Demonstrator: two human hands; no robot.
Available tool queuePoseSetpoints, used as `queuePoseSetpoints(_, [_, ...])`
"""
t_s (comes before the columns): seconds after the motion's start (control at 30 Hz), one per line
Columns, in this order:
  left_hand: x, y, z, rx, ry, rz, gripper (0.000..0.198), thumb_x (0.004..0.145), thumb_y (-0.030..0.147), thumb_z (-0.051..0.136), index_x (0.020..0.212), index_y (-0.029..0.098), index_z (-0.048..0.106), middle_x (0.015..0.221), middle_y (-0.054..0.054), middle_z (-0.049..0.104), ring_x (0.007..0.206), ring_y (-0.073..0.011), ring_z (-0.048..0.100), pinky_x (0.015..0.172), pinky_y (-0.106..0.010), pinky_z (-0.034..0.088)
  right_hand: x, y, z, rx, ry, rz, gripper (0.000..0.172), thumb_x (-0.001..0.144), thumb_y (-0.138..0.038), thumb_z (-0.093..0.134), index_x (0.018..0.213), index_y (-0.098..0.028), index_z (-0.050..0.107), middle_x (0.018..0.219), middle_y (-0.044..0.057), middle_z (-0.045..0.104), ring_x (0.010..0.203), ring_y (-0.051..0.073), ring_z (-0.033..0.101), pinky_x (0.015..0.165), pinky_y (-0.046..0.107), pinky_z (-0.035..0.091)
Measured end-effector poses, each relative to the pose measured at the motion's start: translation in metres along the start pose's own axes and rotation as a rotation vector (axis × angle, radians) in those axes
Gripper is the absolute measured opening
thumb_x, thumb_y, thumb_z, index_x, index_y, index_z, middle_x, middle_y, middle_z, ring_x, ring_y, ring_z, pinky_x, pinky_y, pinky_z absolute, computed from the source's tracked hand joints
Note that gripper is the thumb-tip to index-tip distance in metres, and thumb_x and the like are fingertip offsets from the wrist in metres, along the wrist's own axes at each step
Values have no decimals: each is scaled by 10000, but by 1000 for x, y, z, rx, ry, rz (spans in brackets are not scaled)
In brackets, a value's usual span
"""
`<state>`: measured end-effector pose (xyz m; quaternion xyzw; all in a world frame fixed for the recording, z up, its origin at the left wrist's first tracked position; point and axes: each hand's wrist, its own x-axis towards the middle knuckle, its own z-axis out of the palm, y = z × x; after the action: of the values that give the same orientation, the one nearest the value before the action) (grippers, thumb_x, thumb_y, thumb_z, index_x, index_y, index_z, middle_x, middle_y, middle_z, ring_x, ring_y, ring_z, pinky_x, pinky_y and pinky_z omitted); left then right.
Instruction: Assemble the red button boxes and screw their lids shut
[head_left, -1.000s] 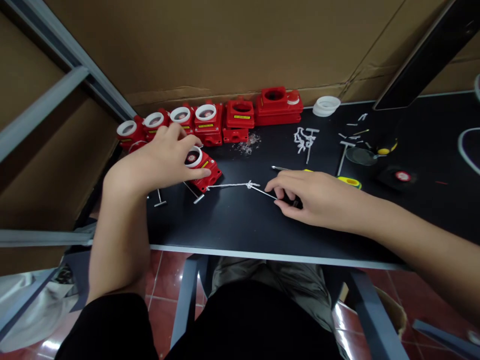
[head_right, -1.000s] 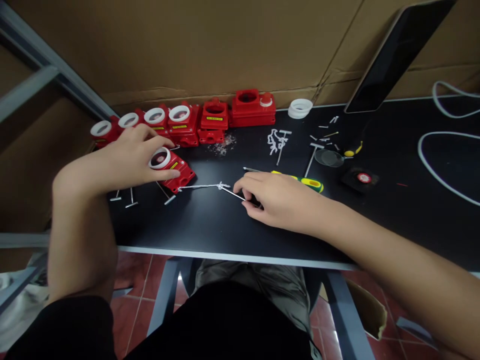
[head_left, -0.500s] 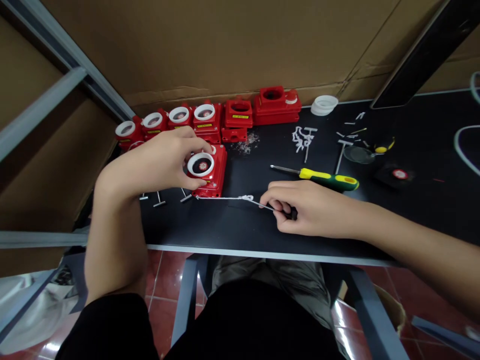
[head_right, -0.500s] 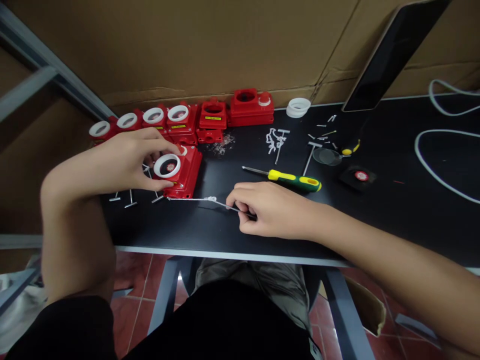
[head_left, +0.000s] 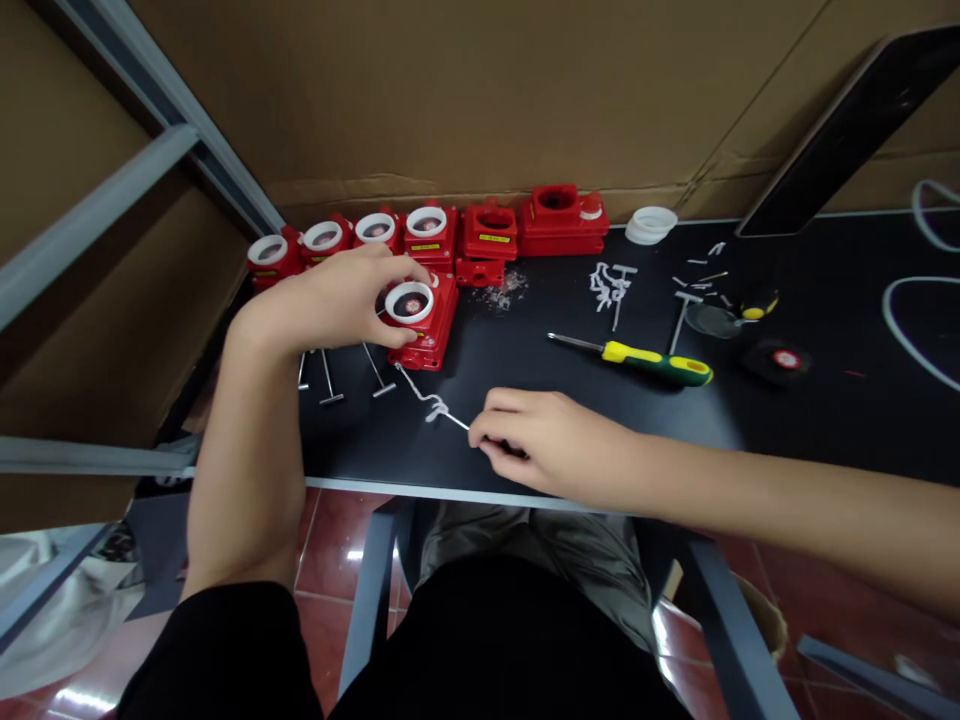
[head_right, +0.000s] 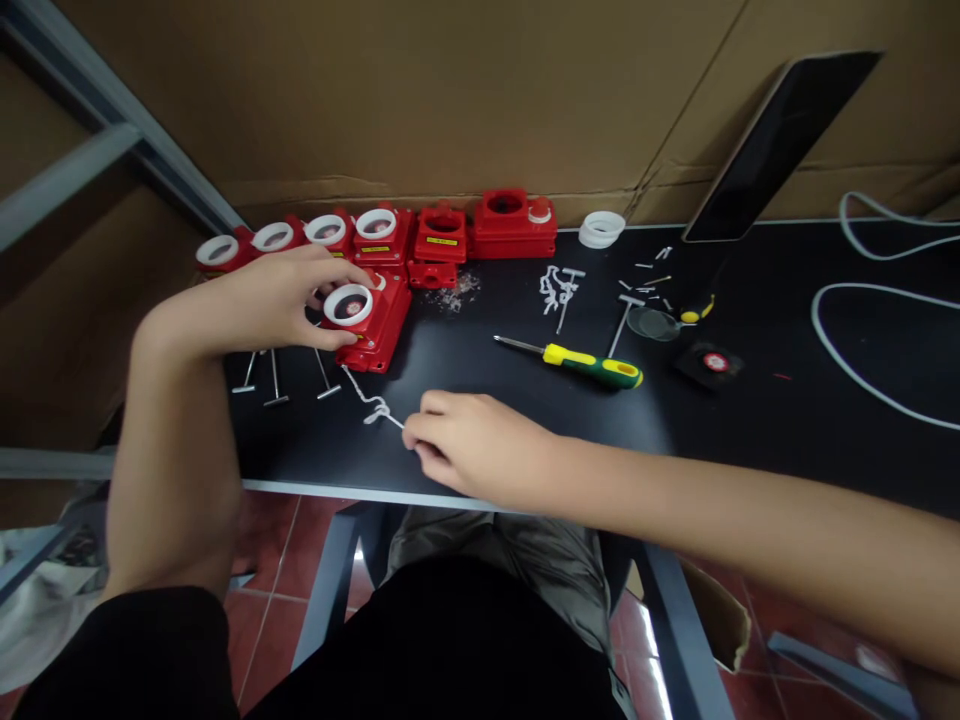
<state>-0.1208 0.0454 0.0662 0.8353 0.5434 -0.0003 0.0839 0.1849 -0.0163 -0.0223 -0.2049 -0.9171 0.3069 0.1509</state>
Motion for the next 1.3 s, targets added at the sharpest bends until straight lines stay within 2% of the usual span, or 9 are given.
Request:
queuePoseSetpoints(0.1, [-1,-2,-2,-14,-3,21,628,935,469,780,1526,259,743,1458,-103,791,1277,-333,744,1164,-463,582,28,-19,16,33,-20,-34,226,1111,-164,671,1250,-118,843,1170,122,835,881,172,798,873,314,645])
queuePoseSetpoints(0.17, [-8,2,-11,-25,10,2,661,982,534,760,1567,231,711,1491,-127,788,1317,-342,735,1184,-474,578,49,-28,28,36,-29,-88,401,1133,-222,684,1502,-81,752,1477,195,805,1246,224,834,1119,346,658])
queuePoseSetpoints(0.27, [-32,18,-34,-60,151,-82,670,1085,571,632,1615,163,668,1483,-170,778,1249,-313,750,1153,-470,600,78,-35,48,-74,-101,-203,644,1126,-421,775,1636,-42,667,1760,268,633,1688,365,588,1396,512,509])
queuePoseSetpoints(0.4, [-89,47,-51,-111,367,-171,503,1128,553,622,1532,264,698,1500,-96,752,1282,-330,753,1185,-501,606,106,-42,67,-252,-77,-194,727,1150,-484,754,1650,26,619,1837,346,498,1759,475,441,1421,666,435])
queuePoseSetpoints(0.57, [-153,52,-10,-73,280,-194,283,1110,572,614,1172,322,729,1210,-67,776,1095,-347,784,991,-528,665,147,-48,62,-428,-79,-201,392,1181,-425,707,1447,-142,764,1548,160,750,1440,356,705,1213,556,641])
queuePoseSetpoints(0.73, [-170,27,47,-133,55,-335,236,1009,489,583,1006,288,707,1015,-105,780,925,-374,789,950,-576,684,177,-51,49,-560,-102,-139,463,1146,-455,782,1511,-176,726,1515,133,739,1313,315,769,1101,535,694])
queuePoseSetpoints(1.0, [-165,2,73,-86,218,-451,319,988,277,547,1260,238,709,1040,-109,769,926,-312,768,938,-483,670,116,-44,26,-638,-59,-262,245,1194,-298,660,1335,-146,792,1327,151,797,1207,274,761,1015,442,672])
queuePoseSetpoints(1.1, [-162,-6,64,-42,219,-371,227,996,311,568,1115,255,753,1065,-126,805,1028,-350,780,1015,-522,658,75,-29,15,-621,-31,-354,330,1180,-166,511,1034,-149,806,959,127,765,977,261,684,821,388,520])
queuePoseSetpoints(1.3, [-130,-21,29,192,141,-274,344,1069,377,529,1060,271,857,1143,-159,785,1157,-370,758,1101,-514,628,16,17,-6,-650,138,-337,295,1127,-194,594,899,-161,778,816,90,693,795,230,543,744,403,304])
